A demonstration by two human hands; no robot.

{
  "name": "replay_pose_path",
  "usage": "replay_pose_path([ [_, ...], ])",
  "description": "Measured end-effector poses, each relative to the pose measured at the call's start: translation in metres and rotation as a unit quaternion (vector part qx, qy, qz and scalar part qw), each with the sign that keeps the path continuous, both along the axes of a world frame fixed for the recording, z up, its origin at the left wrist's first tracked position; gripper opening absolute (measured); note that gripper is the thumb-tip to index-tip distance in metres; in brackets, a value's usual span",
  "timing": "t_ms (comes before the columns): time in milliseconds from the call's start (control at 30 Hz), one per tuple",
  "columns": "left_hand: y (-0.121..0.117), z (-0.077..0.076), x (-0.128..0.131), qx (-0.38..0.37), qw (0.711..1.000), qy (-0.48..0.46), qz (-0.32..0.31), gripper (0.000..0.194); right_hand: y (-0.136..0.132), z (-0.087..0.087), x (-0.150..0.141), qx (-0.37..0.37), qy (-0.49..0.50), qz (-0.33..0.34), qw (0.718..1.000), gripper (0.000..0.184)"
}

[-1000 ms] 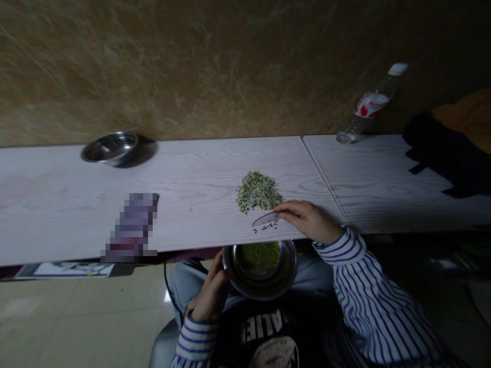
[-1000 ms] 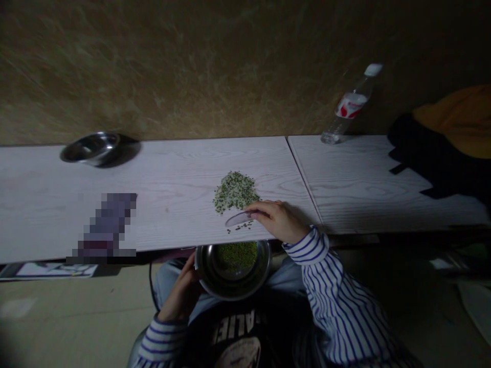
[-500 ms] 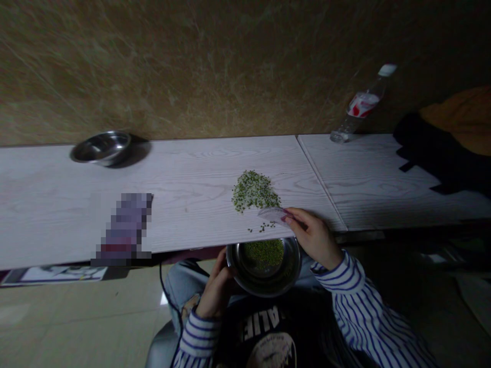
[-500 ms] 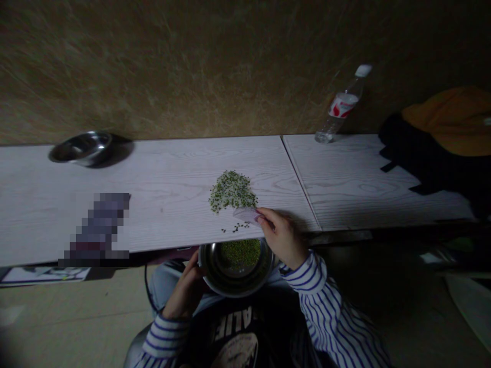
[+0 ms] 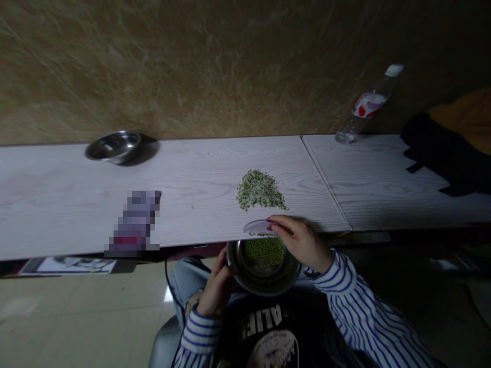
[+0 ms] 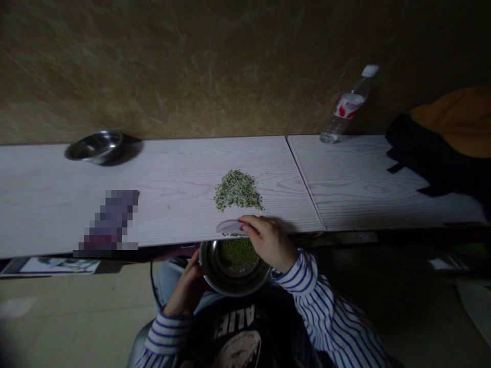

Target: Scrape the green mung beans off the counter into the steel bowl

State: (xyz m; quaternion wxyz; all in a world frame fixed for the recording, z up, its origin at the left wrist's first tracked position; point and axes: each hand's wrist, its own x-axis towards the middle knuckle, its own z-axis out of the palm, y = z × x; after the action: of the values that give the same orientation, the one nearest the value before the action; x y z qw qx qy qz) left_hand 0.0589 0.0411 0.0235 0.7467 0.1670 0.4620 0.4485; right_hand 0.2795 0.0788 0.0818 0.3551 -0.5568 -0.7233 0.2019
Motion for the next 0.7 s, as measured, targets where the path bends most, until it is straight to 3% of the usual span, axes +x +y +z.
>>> replay_pose_path([
  [333,-0.005,0.002,-0.002,0.004,1.0,-0.001,0.015,0.055,-0.006,0.011,0.001,-0.027,0.005,0.044,0.999,0.02],
  [533,-0.011,-0.007,-0.003,0.001,0.999,0.033,0.008,0.061,-0.011,0.005,0.014,-0.03,0.08,-0.026,0.996,0.023],
  [700,-0.019,-0.013,-0.013,-0.002,0.996,0.054,0.074,0.064,-0.017,-0.001,0.03,-0.02,0.127,-0.072,0.989,0.026],
])
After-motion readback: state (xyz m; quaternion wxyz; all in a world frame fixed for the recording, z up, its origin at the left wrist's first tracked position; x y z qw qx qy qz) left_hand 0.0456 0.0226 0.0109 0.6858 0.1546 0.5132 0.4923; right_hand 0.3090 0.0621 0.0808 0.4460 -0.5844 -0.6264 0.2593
